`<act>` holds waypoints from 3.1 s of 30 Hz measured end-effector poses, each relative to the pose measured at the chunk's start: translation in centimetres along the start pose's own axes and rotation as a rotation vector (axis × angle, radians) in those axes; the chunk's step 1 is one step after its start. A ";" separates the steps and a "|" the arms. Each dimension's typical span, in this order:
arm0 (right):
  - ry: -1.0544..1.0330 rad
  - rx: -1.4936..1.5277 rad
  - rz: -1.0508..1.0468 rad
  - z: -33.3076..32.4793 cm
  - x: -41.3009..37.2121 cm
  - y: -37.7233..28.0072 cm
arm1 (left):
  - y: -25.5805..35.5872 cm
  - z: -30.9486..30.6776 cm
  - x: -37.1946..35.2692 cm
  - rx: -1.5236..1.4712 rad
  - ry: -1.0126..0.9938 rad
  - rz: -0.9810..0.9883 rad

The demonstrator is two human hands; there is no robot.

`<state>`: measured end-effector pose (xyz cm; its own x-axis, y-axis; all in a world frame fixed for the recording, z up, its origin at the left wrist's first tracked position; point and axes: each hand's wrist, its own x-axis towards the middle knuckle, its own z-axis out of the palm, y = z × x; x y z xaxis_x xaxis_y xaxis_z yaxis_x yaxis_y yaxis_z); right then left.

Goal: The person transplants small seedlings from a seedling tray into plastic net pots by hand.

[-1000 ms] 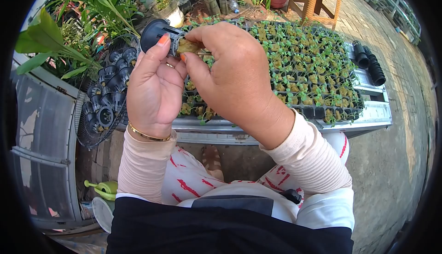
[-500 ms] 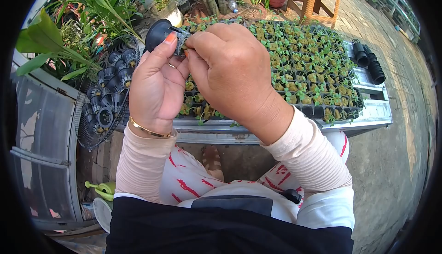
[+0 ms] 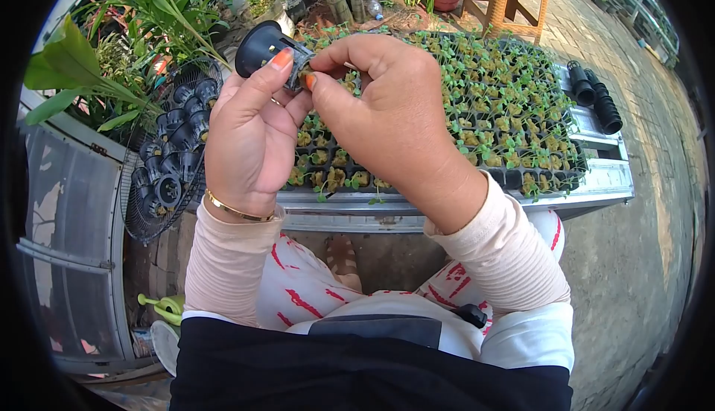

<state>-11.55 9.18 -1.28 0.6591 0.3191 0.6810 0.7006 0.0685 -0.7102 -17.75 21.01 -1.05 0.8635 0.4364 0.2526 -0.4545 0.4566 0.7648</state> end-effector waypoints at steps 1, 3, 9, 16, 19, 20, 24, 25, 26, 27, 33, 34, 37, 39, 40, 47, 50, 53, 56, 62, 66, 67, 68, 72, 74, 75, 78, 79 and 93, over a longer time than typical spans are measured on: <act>0.000 0.000 0.000 0.0 0.0 -0.1 | 0.0 0.1 0.0 0.006 0.003 0.004; 0.001 0.046 0.127 -0.1 0.0 -0.4 | -0.3 0.4 -0.1 0.008 0.003 0.009; 0.070 0.000 0.037 0.2 -0.2 -0.3 | -0.4 0.5 -0.1 0.025 0.002 0.017; 0.059 -0.117 -0.166 -0.2 -0.6 0.5 | -0.2 0.6 0.0 0.009 0.006 -0.025; 0.104 -0.141 -0.165 -0.1 -0.7 0.6 | -0.5 0.7 0.1 0.017 0.006 -0.010; 0.113 -0.115 -0.127 -0.1 -0.7 0.5 | -0.5 0.8 0.1 0.018 0.006 -0.010; 0.135 -0.026 0.013 0.1 -0.6 0.2 | -0.6 1.0 -0.1 0.046 0.029 0.013; 0.136 -0.026 0.013 0.1 -0.6 0.1 | -0.7 1.1 -0.1 0.052 0.038 0.016; 0.117 0.041 0.081 0.1 -0.6 0.0 | -0.7 1.1 0.0 0.053 0.037 0.016; 0.097 0.109 0.149 0.1 -0.6 -0.1 | -0.7 1.1 0.0 0.049 0.036 0.022; 0.000 0.440 0.251 -0.2 -0.8 1.0 | -0.2 0.7 0.2 0.059 0.006 0.006; 0.001 0.439 0.251 -0.3 -0.7 0.9 | -0.1 0.7 0.4 0.058 -0.008 -0.001; 0.010 0.608 0.311 -0.6 -0.5 0.7 | 0.0 0.5 0.8 0.063 -0.036 -0.003; -0.010 0.575 0.327 -0.7 -0.3 0.8 | 0.0 0.6 0.9 0.066 -0.044 -0.012; -0.009 0.574 0.327 -0.7 -0.3 0.7 | 0.0 0.6 0.9 0.070 -0.053 -0.020; 0.011 0.718 0.370 -0.6 -0.3 0.2 | -0.3 1.0 0.8 0.094 -0.064 0.041; 0.032 0.711 0.346 -0.4 -0.4 0.4 | -0.4 1.2 0.9 0.114 -0.067 0.050; 0.060 0.632 0.310 -0.2 -0.4 0.9 | -0.4 1.3 0.9 0.139 -0.069 0.064; 0.062 0.545 0.275 -0.4 -0.4 0.9 | -0.1 1.0 1.2 0.134 -0.085 0.034; -0.016 0.361 0.297 -3.3 0.8 1.1 | 0.6 0.4 1.7 0.123 -0.142 -0.097; -0.088 0.255 0.200 -3.9 1.8 1.2 | 0.4 0.4 1.9 0.136 -0.181 -0.129; -0.095 0.331 0.211 -3.8 2.1 0.7 | 0.4 0.5 1.8 0.172 -0.199 -0.126; -0.123 0.311 0.272 -4.1 2.5 -0.2 | 0.3 0.7 1.7 0.172 -0.202 -0.126; -0.294 0.268 0.260 -4.3 3.6 0.1 | 0.2 1.3 1.4 0.307 -0.252 -0.077; -0.352 0.177 0.256 -4.3 3.7 0.9 | 0.2 1.3 1.3 0.310 -0.262 -0.048; -0.353 0.176 0.256 -4.2 3.7 1.2 | 0.2 1.3 1.2 0.311 -0.283 -0.037; -0.203 0.408 0.226 -4.3 3.8 1.4 | 0.5 0.5 0.9 0.251 -0.281 -0.054; -0.265 0.486 0.314 -5.1 4.0 1.1 | 0.6 0.1 0.8 0.188 -0.261 -0.083; -0.393 0.765 0.299 -4.7 3.9 1.7 | -0.4 -1.4 -0.1 0.050 -0.316 -0.312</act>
<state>-6.53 6.06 1.02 0.5450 0.7142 0.4392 0.0509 0.4946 -0.8676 -17.91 21.85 -2.17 0.9854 0.0220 0.1685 -0.1577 0.4877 0.8587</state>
